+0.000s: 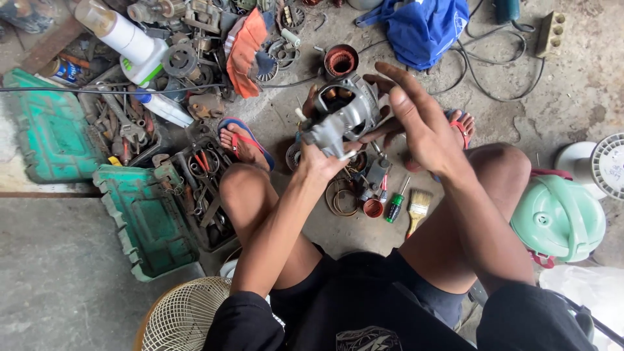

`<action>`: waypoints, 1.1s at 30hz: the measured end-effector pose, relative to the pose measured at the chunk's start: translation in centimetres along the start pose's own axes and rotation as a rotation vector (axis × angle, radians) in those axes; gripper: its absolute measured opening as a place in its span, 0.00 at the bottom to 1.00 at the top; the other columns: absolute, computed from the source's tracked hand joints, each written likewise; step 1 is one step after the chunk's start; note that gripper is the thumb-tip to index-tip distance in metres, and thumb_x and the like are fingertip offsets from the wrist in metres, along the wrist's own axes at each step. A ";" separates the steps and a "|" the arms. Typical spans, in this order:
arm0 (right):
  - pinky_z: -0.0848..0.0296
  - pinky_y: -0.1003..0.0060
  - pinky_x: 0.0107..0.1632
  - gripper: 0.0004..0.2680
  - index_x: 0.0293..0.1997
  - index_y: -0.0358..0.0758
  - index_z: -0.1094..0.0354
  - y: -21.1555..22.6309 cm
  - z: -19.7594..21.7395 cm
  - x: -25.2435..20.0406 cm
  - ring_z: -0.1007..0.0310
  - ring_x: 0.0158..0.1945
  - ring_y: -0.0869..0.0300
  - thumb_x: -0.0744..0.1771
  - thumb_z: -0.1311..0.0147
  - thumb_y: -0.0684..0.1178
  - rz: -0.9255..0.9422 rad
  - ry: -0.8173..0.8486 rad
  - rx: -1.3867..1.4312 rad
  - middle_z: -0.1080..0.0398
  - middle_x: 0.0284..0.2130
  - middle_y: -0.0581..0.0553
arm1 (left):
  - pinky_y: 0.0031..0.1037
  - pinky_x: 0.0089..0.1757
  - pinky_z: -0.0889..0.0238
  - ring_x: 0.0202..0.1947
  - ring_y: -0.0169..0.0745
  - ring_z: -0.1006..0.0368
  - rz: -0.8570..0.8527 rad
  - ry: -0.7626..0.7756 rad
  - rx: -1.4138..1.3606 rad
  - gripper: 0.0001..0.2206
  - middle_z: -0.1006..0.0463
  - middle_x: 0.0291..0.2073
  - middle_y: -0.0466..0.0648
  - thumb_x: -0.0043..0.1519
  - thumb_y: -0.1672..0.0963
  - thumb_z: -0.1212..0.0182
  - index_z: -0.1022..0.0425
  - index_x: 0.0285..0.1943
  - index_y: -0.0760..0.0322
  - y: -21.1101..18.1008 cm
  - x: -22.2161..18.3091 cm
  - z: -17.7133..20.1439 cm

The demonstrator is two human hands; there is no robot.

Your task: Disassembling an electric motor and applying lubricant to its internal components to ensure smooth operation.

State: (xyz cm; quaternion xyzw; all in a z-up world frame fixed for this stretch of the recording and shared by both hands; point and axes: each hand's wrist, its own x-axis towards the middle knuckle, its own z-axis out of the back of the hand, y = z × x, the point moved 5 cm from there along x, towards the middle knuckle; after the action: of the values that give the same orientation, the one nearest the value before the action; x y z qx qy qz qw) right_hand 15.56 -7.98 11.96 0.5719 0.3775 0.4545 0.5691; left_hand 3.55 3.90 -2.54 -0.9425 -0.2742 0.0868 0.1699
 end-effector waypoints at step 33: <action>0.29 0.48 0.60 0.08 0.61 0.12 0.21 4.6 2.7 -5.8 0.28 0.52 0.39 0.75 0.37 0.29 0.586 -0.326 -0.797 0.23 0.53 0.23 | 0.60 0.76 0.31 0.81 0.77 0.32 0.205 0.329 -0.529 0.41 0.35 0.87 0.68 0.73 0.42 0.31 0.36 0.93 0.62 2.0 -2.5 -3.3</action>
State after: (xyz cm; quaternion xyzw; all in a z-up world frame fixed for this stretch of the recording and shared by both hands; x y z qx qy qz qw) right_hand 15.94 -14.64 16.15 0.4556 -0.0941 0.6082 0.6431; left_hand 3.26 0.06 -0.03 -0.9781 -0.1596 -0.1241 -0.0484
